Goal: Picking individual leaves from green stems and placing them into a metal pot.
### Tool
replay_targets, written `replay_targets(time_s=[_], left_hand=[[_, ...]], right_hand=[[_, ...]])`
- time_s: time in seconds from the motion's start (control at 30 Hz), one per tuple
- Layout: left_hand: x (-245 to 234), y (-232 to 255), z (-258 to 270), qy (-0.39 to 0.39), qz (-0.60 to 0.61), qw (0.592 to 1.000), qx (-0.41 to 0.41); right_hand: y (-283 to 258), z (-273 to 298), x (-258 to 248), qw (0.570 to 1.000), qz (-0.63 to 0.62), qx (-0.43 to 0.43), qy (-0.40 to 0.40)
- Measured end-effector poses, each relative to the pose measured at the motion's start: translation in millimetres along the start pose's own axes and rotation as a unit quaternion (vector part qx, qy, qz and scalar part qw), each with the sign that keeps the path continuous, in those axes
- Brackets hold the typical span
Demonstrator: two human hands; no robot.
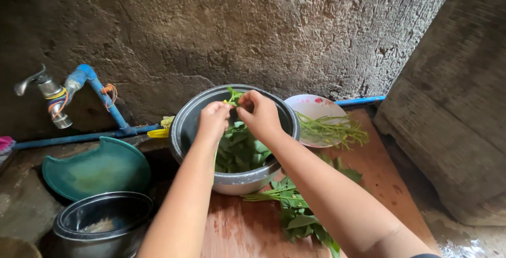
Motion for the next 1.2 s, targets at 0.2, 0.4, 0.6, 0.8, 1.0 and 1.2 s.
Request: replay_targets(time_s=[0.2, 0.4, 0.6, 0.8, 1.0, 1.2], left_hand=[[-3, 62, 45, 0.084, -0.185, 0.978, 0.038], [-9, 46, 40, 0.069, -0.153, 0.986, -0.017], [-8, 42, 34, 0.117, -0.185, 0.975, 0.031], [-39, 60, 40, 0.251, -0.173, 0.952, 0.004], [-14, 65, 48, 0.115, -0.063, 0.991, -0.020], [-12, 65, 48, 0.066, -0.068, 0.995, -0.010]], right_hand=[[-14, 8, 3, 0.995, 0.073, 0.040, -0.060], [-24, 13, 8, 0.992, 0.080, -0.074, -0.070], [-41, 12, 8, 0.994, 0.087, 0.035, -0.059], [-16, 15, -8, 0.996, 0.073, 0.051, 0.019], [-26, 10, -12, 0.997, 0.072, 0.005, 0.025], [-44, 16, -8, 0.997, 0.048, -0.066, -0.005]])
Point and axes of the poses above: each hand's wrist, its own z-axis away from the middle knuckle, its own x-axis out of the palm, y = z × x, the point moved 4 cm from there along -z, towards the middle knuckle, and after that the axes turned 13 degrees about -z, right-handed, at the moved point
